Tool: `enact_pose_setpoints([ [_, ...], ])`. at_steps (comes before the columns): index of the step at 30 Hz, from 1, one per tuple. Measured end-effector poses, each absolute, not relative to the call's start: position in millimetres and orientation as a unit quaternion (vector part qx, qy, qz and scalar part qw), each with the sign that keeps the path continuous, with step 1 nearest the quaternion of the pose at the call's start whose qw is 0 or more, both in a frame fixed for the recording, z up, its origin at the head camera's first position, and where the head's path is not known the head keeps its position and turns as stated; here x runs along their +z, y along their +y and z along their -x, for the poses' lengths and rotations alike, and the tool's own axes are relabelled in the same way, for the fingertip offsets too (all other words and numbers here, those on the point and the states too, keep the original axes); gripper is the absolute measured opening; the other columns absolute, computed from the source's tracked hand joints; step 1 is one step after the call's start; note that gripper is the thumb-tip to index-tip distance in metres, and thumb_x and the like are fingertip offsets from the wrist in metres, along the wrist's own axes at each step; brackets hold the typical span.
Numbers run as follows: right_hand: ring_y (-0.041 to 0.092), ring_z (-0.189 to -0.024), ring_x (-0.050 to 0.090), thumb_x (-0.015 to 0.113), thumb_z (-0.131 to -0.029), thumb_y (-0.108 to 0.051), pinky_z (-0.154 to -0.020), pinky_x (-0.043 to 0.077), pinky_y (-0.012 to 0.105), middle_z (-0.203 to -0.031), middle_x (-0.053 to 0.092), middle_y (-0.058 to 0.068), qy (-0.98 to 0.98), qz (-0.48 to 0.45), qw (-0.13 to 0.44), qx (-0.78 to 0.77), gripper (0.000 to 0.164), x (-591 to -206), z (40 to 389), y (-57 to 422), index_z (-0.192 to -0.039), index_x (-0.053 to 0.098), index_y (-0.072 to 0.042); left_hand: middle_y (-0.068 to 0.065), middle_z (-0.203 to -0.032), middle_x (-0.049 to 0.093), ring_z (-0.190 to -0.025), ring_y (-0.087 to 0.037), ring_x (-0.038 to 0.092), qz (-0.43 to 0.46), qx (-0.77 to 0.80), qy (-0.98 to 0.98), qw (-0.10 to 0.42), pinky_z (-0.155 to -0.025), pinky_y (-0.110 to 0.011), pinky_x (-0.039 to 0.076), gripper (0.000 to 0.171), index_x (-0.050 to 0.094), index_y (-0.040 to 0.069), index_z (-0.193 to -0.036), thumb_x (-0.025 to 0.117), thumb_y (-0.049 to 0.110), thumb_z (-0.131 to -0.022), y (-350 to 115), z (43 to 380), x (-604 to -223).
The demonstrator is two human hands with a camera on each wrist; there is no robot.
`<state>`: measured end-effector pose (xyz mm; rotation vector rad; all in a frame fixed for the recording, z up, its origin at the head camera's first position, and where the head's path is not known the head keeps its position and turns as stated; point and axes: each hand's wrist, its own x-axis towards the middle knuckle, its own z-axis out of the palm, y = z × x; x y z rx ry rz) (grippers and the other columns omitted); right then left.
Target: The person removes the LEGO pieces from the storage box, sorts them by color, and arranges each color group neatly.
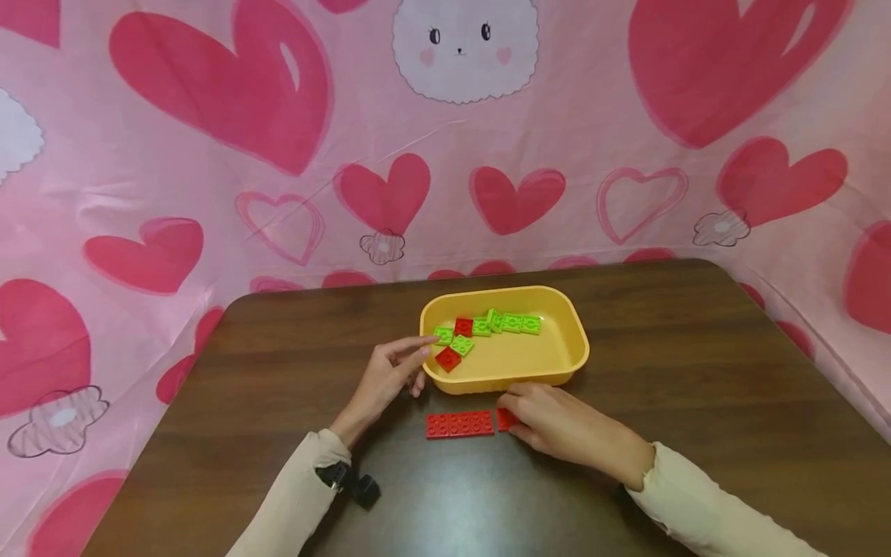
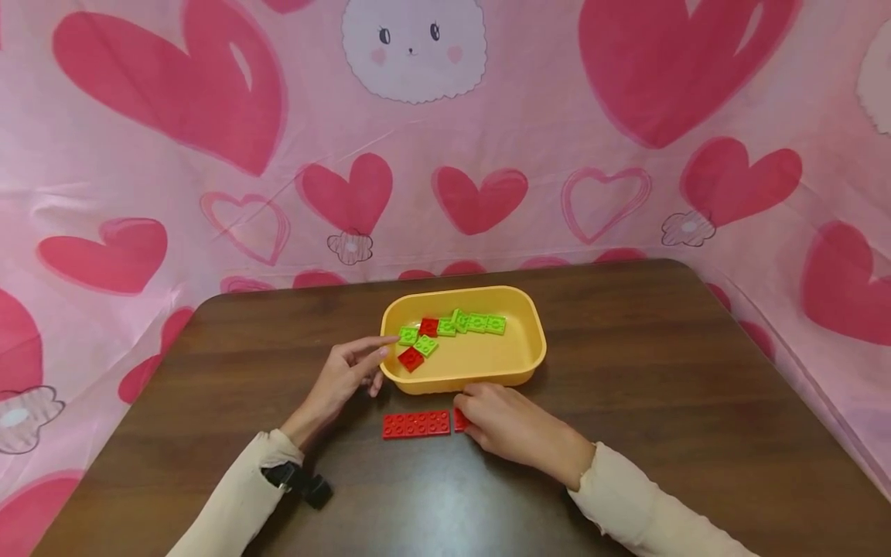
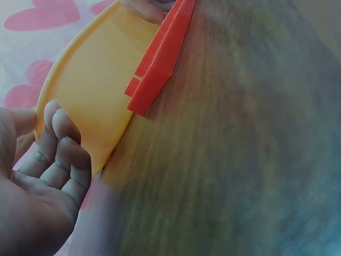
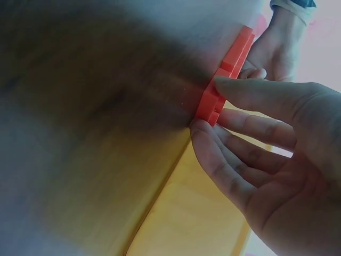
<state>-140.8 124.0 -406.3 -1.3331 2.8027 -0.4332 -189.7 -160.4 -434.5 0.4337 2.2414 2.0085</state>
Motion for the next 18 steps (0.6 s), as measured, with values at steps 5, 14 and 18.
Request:
enact_pose_setpoints([
  [5, 0.005, -0.075, 0.052, 0.081, -0.082, -0.012, -0.066, 0.05, 0.023, -0.086, 0.058, -0.005, 0.891, 0.432, -0.005, -0.139, 0.017, -406.3, 141.6, 123.1, -0.093, 0.068, -0.012, -0.012, -0.06, 0.058, -0.048, -0.018, 0.053, -0.144, 0.657, 0.739, 0.046, -0.048, -0.026, 0.049, 0.032, 0.066, 0.003, -0.127, 0.062, 0.017, -0.1, -160.8, 191.1, -434.2],
  [14, 0.006, -0.076, 0.052, 0.081, -0.083, -0.013, -0.068, 0.051, 0.025, -0.087, 0.059, -0.005, 0.893, 0.43, 0.005, -0.134, 0.019, -405.3, 141.1, 121.6, -0.098, 0.069, -0.01, -0.016, -0.062, 0.058, -0.048, -0.019, 0.053, -0.134, 0.669, 0.729, 0.062, -0.048, -0.025, 0.047, 0.034, 0.063, 0.001, -0.132, 0.06, 0.014, -0.101, -161.2, 191.4, -434.1],
  [18, 0.006, -0.077, 0.053, 0.081, -0.083, -0.014, -0.068, 0.051, 0.025, -0.088, 0.059, -0.005, 0.893, 0.43, 0.004, -0.134, 0.02, -405.2, 140.6, 121.4, -0.099, 0.07, -0.01, -0.017, -0.062, 0.057, -0.048, -0.019, 0.052, -0.133, 0.669, 0.728, 0.062, -0.048, -0.025, 0.047, 0.034, 0.063, 0.001, -0.131, 0.06, 0.014, -0.101, -160.9, 191.1, -434.3],
])
